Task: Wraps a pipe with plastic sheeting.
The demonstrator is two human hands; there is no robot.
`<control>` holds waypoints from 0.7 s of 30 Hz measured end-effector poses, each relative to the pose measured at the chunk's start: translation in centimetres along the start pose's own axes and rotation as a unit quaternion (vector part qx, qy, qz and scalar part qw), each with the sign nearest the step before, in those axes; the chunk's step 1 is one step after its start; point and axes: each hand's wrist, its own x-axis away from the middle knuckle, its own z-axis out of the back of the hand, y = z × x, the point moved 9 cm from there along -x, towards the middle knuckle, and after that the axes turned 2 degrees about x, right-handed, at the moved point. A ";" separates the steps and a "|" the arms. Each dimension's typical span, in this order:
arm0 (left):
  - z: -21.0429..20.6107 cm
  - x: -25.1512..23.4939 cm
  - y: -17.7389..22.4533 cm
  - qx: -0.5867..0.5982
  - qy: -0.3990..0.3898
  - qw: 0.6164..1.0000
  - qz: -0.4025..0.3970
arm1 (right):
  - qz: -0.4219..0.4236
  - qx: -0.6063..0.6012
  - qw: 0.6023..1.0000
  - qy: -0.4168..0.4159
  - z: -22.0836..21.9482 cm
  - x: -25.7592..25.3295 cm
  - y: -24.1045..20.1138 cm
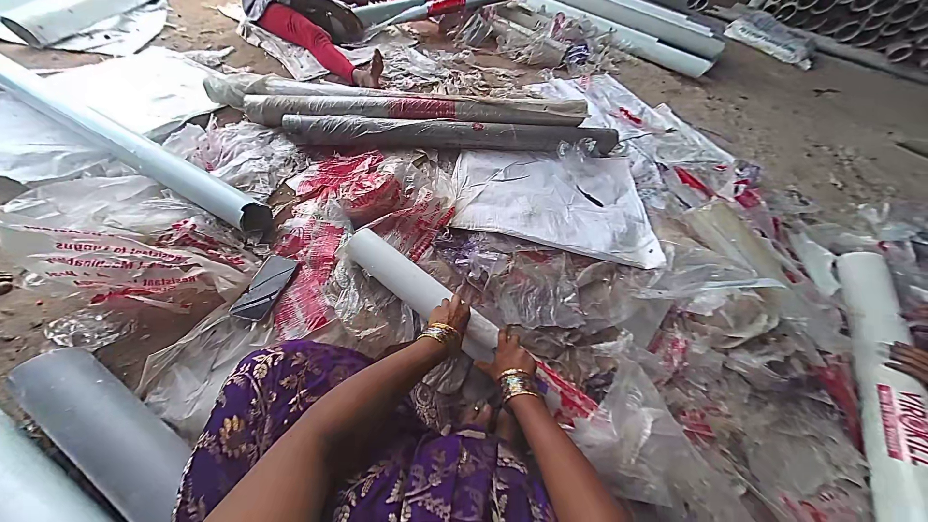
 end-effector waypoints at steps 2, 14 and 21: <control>0.3 0.6 0.0 0.018 -0.016 0.999 0.023 | 0.003 0.001 1.000 -0.003 0.0 0.0 0.0; 3.1 0.4 -0.3 0.005 -0.026 0.999 0.036 | 0.061 -0.141 0.988 -0.021 1.6 -1.0 1.4; 6.7 -0.1 2.0 0.038 0.039 0.995 -0.081 | 0.232 -0.353 0.903 0.077 5.1 -0.6 -4.7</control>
